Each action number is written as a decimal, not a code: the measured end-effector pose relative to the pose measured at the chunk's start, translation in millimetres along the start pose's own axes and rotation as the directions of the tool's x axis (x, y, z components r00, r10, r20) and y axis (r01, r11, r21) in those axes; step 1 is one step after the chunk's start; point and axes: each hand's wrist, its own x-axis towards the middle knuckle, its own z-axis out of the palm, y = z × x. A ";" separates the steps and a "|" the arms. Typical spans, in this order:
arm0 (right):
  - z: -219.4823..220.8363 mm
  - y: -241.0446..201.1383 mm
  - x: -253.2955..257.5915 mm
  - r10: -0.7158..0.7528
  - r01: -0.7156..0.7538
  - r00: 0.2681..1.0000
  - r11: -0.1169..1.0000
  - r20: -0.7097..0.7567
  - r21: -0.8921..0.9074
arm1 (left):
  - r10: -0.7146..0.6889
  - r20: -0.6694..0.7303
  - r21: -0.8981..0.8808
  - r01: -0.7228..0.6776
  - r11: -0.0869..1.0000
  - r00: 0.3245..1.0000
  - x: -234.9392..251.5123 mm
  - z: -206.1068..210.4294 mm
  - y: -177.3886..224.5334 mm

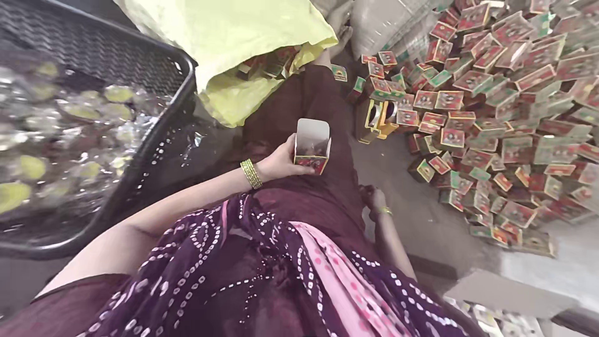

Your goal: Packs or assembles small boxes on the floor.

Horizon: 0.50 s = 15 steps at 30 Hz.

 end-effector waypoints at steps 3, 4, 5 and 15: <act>-7.0 -4.9 3.1 -0.008 0.008 1.000 0.999 0.010 0.036 | -0.021 0.035 -0.038 0.022 0.999 0.999 -1.9 -2.1 -2.7; -12.4 -11.3 2.6 -0.036 0.037 0.999 0.996 -0.020 0.077 | -0.003 0.035 -0.054 0.004 0.999 0.999 -3.6 -2.1 -2.6; -21.0 -22.8 -0.3 -0.073 0.083 0.994 0.988 -0.079 0.133 | 0.016 0.021 -0.060 -0.015 0.998 1.000 -5.0 -2.2 -2.8; -56.5 -218.9 -133.4 -0.660 0.914 0.399 0.339 -0.637 0.222 | 0.047 -0.083 0.050 -0.043 0.998 0.995 -7.0 -3.0 -9.9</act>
